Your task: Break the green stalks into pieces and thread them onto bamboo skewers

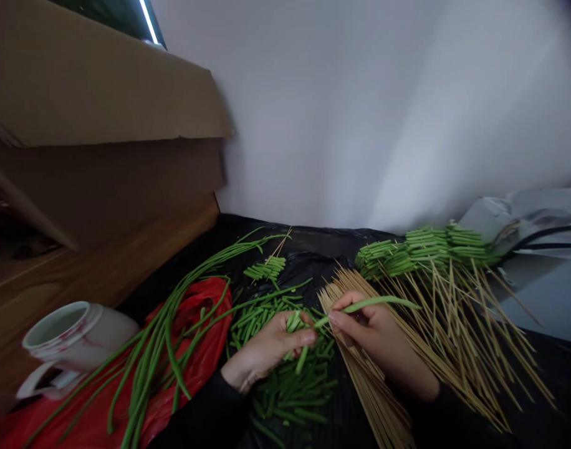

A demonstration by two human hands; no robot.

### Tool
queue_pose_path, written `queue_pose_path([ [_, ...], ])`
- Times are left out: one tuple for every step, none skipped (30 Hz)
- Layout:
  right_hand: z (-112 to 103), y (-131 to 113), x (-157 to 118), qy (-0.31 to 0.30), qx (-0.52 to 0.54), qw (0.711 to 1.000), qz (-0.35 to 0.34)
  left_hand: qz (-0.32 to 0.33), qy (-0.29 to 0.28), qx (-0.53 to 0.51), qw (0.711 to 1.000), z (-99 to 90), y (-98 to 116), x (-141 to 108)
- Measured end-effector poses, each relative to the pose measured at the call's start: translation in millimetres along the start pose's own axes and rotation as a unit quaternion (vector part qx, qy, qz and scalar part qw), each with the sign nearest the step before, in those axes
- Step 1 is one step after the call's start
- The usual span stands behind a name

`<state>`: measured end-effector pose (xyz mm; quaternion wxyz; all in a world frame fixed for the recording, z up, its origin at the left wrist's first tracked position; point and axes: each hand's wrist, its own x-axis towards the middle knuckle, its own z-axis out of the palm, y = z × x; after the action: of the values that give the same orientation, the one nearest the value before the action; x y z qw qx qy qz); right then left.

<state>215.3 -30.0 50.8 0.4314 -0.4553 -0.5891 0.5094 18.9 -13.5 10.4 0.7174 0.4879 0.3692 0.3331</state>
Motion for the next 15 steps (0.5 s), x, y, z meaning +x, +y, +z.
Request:
queue_pose_path([
  [1,0,-1,0.015,-0.007,1.000,-0.008,0.009,0.017,-0.029,0.999,0.1,-1,2],
  [3,0,-2,0.027,-0.025,0.999,-0.020,0.015,0.038,-0.065,0.997,-0.4,-2,4],
  [4,-1,-3,0.035,-0.052,0.997,-0.038,0.018,0.060,-0.109,0.992,-1.6,-1,6],
  [6,-2,-6,0.038,-0.084,0.994,-0.058,0.021,0.083,-0.158,0.984,-3.4,0,7],
  [7,-3,-8,0.038,-0.115,0.989,-0.080,0.025,0.105,-0.209,0.972,-5.6,3,9],
  [8,-5,-10,0.035,-0.139,0.985,-0.099,0.031,0.123,-0.259,0.958,-7.8,5,10],
  [9,-7,-12,0.027,-0.151,0.982,-0.112,0.038,0.139,-0.299,0.943,-9.6,8,11],
  [9,-9,-14,0.018,-0.151,0.981,-0.116,0.042,0.148,-0.321,0.934,-10.6,10,11],
  [9,-11,-15,0.008,-0.145,0.983,-0.114,0.038,0.142,-0.327,0.934,-10.4,11,11],
  [9,-12,-15,-0.003,-0.135,0.985,-0.108,0.026,0.127,-0.317,0.940,-8.9,10,10],
  [9,-13,-15,-0.017,-0.123,0.987,-0.098,0.011,0.105,-0.294,0.950,-6.4,9,8],
  [9,-12,-14,-0.030,-0.114,0.989,-0.088,-0.005,0.079,-0.265,0.961,-3.2,6,6],
  [8,-11,-12,-0.041,-0.106,0.991,-0.076,-0.022,0.052,-0.236,0.970,0.0,4,4],
  [8,-10,-11,-0.051,-0.103,0.991,-0.065,-0.033,0.025,-0.210,0.977,2.8,1,2],
  [8,-8,-9,-0.060,-0.103,0.991,-0.056,-0.043,-0.001,-0.185,0.982,4.7,-2,0],
])
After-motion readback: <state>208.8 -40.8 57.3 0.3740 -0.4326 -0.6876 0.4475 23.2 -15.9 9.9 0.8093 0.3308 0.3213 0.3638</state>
